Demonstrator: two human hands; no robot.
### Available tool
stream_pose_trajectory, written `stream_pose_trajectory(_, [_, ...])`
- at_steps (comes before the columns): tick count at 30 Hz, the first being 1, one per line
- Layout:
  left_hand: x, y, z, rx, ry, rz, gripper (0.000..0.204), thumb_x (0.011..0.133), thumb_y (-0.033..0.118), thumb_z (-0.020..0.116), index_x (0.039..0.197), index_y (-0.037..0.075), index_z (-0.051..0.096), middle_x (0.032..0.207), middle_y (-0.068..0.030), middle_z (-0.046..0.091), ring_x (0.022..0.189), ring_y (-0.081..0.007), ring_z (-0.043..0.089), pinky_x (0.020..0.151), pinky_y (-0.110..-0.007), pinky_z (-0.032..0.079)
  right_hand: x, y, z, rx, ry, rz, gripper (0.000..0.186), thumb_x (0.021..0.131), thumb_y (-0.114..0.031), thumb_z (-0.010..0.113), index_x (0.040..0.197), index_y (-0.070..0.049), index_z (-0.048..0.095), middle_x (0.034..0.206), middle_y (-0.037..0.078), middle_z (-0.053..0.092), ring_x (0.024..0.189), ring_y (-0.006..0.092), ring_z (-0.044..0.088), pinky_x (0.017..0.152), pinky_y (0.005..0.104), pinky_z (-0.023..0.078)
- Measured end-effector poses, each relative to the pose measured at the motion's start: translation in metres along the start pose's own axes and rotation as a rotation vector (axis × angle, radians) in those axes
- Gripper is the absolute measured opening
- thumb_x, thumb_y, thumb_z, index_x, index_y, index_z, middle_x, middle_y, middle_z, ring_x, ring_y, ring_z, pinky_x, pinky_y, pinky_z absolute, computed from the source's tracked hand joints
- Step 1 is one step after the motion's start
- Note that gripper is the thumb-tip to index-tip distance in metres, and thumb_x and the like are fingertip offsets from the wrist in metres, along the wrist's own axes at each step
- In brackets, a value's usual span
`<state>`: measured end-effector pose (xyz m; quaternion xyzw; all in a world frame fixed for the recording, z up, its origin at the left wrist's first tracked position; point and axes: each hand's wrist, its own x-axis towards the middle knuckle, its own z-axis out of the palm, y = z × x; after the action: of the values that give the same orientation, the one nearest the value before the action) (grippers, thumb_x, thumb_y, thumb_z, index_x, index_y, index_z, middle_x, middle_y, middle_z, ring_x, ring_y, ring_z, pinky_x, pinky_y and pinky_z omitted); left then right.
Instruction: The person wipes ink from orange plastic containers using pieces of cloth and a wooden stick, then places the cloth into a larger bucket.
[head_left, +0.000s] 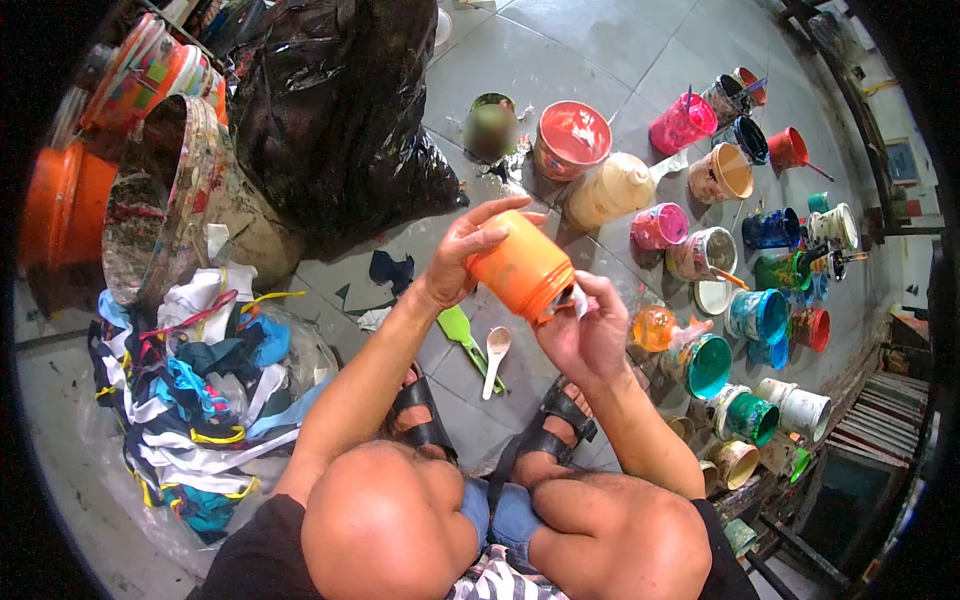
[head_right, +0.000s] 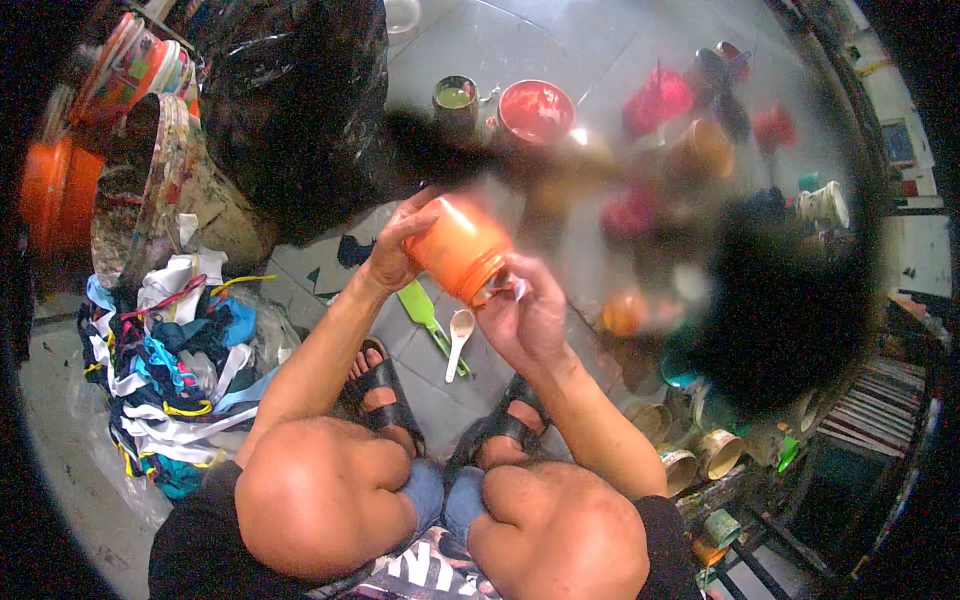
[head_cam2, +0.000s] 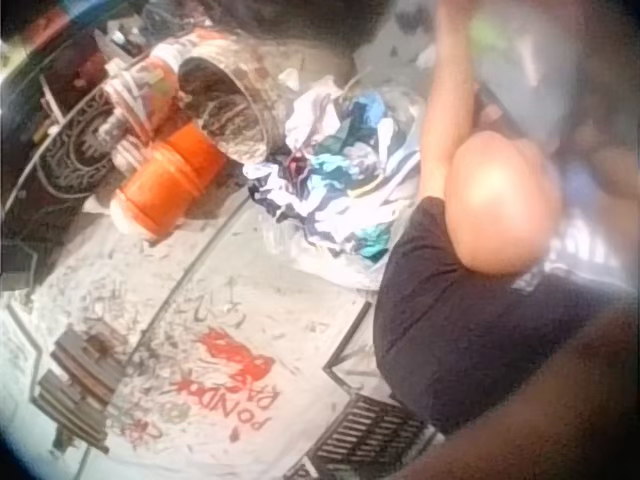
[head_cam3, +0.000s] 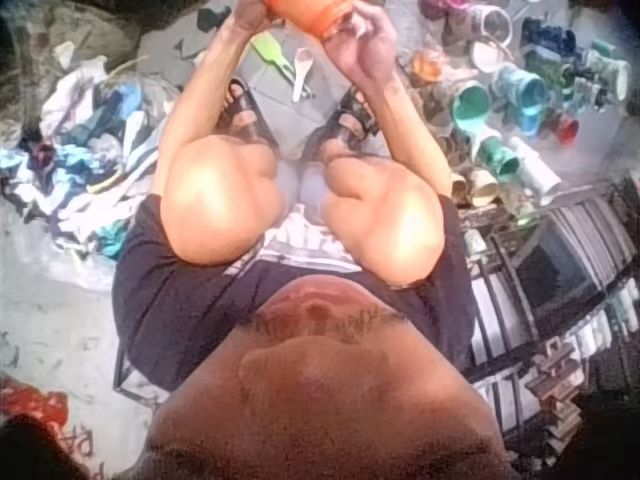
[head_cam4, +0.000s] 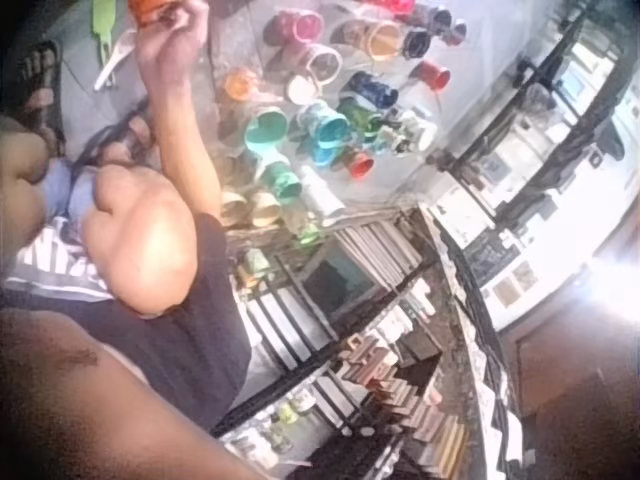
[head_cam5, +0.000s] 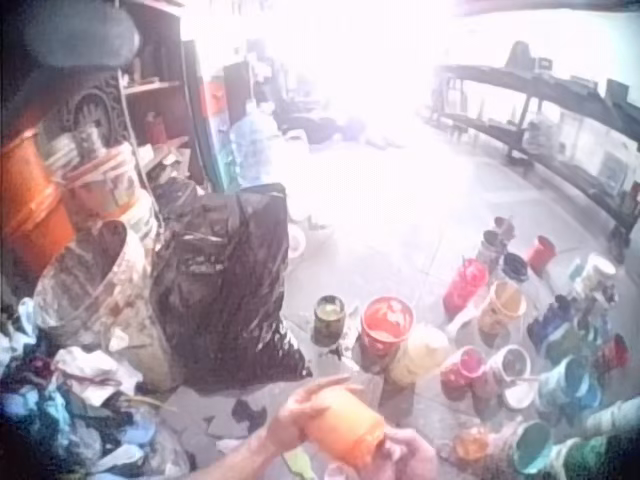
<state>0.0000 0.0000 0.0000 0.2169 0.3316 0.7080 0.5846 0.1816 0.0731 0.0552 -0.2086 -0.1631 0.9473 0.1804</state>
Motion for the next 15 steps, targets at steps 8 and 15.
stream_pose_trajectory(8, [0.014,0.005,0.029,-0.071,0.034,0.009,0.050,0.094,0.028,0.062,0.131,-0.005,0.058,0.107,-0.0122,0.067,0.097,-0.0191,0.068,0.091,-0.033,0.055,-0.024,0.001,0.015,-0.252,0.012,-0.105,0.046,0.093,-0.029,0.057,0.126,0.003,0.058,0.120,0.011,0.066,0.111,0.0219,0.062,0.103,0.0366,0.045])
stream_pose_trajectory(15, [0.006,0.018,0.034,-0.028,0.144,-0.147,0.045,0.091,0.028,0.065,0.119,-0.007,0.066,0.102,-0.0134,0.068,0.091,-0.0200,0.069,0.086,-0.033,0.056,-0.037,0.010,0.019,-1.090,-0.050,-0.308,0.047,0.078,-0.015,0.079,0.120,-0.002,0.062,0.105,0.010,0.067,0.093,0.0241,0.065,0.086,0.0371,0.053])
